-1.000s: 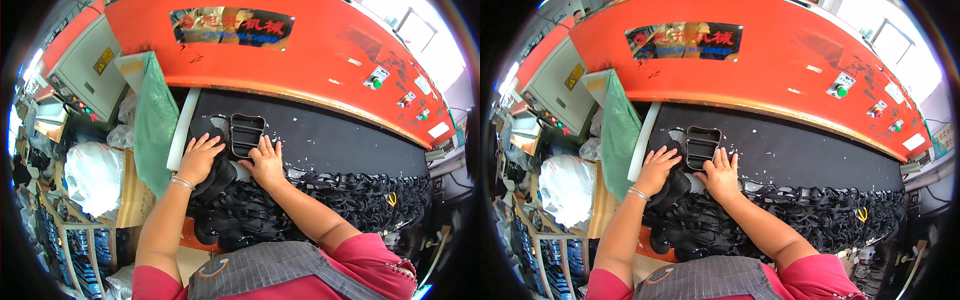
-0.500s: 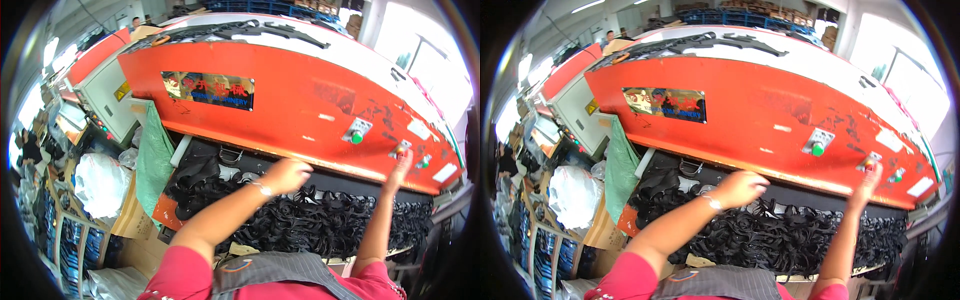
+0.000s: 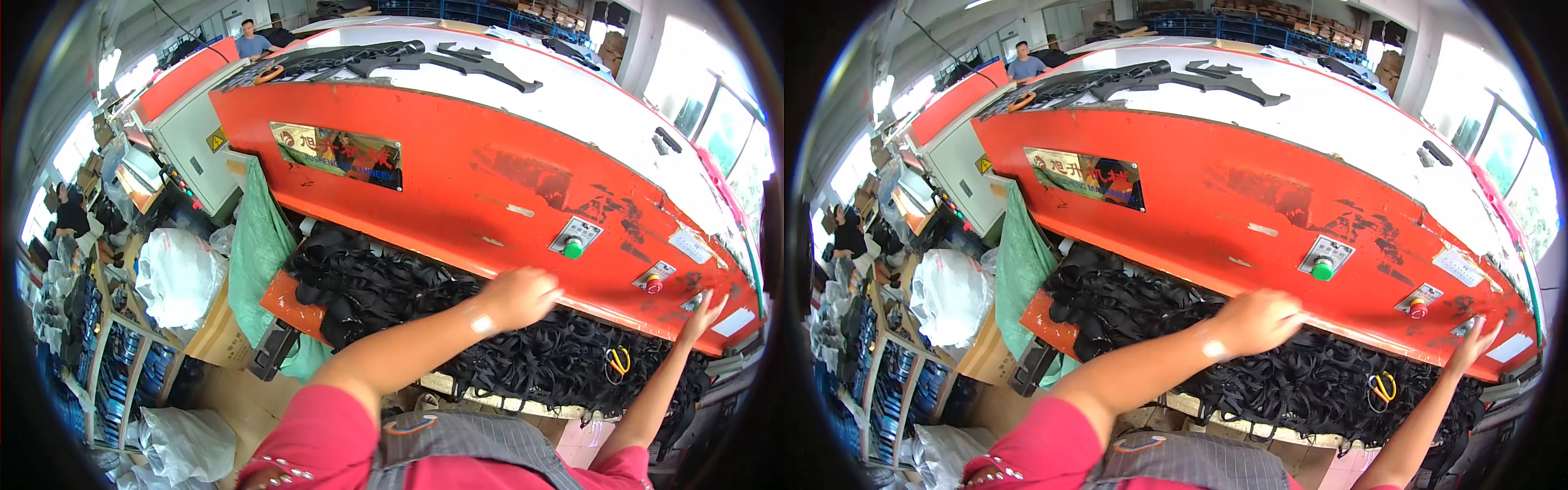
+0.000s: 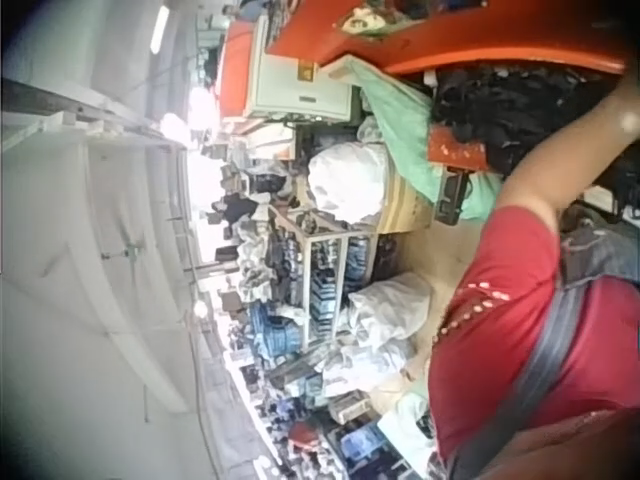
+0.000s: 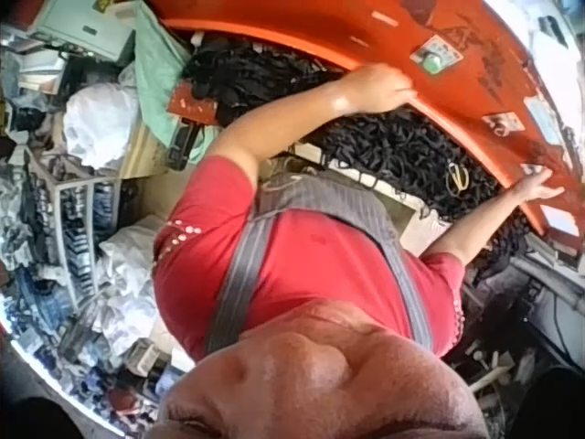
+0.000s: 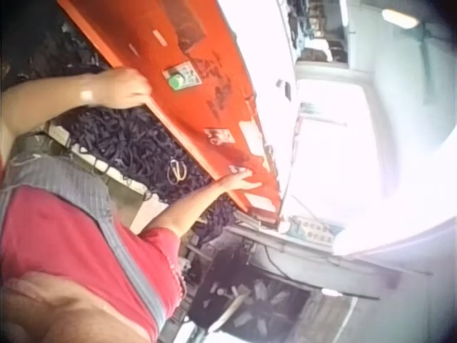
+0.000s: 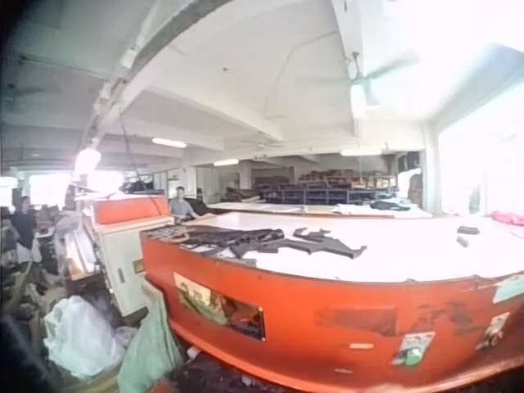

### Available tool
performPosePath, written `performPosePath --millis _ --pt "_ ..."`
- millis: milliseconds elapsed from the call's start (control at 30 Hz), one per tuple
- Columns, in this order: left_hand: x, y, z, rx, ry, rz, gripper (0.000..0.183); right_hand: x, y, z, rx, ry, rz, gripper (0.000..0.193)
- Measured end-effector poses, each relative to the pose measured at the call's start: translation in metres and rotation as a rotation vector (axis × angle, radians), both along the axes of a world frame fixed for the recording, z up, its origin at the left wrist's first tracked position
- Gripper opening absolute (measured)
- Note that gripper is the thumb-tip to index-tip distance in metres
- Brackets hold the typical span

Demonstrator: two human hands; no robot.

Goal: Die-cut material components using a clicker press machine.

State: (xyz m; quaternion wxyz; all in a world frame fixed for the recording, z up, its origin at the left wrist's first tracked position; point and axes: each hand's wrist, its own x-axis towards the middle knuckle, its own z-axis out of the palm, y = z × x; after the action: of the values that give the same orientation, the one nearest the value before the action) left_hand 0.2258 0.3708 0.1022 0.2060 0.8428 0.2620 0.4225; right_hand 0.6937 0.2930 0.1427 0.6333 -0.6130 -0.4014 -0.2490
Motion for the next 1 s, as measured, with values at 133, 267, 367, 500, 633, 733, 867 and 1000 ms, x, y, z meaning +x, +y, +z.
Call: performPosePath --millis 133,267,367,500,633,733,867,1000 --pt "-0.121 -0.073 -0.063 -0.134 0.211 0.422 0.028 -0.12 -0.077 -0.06 -0.419 0.051 0.487 0.042" --pt "-0.158 -0.121 -0.109 -0.105 0.396 0.424 0.028 -0.32 -0.069 -0.054 -0.976 -0.641 1.106 0.062" --pt "-0.152 -0.121 -0.111 -0.09 0.401 0.497 0.026 -0.403 -0.068 -0.101 -1.028 -0.86 1.163 0.063" --pt "-0.163 -0.123 -0.117 -0.086 0.355 0.524 0.024 -0.448 -0.067 -0.129 -1.22 -0.892 0.872 0.044" --pt "-0.174 -0.126 -0.107 -0.143 0.361 0.507 0.024 -0.452 -0.072 -0.111 -1.281 -0.841 0.916 0.039" --pt "-0.201 -0.148 -0.097 -0.213 0.449 0.355 0.031 -0.453 -0.077 -0.099 -1.319 -0.854 1.071 0.033" --pt "-0.268 -0.152 -0.064 -0.649 0.327 -0.007 0.024 -0.486 -0.031 -0.055 -1.301 -0.578 1.655 0.023" --pt "-0.303 -0.075 -0.049 -0.068 0.138 0.379 0.013 -0.563 0.053 -0.078 -0.895 -0.558 1.185 0.025"
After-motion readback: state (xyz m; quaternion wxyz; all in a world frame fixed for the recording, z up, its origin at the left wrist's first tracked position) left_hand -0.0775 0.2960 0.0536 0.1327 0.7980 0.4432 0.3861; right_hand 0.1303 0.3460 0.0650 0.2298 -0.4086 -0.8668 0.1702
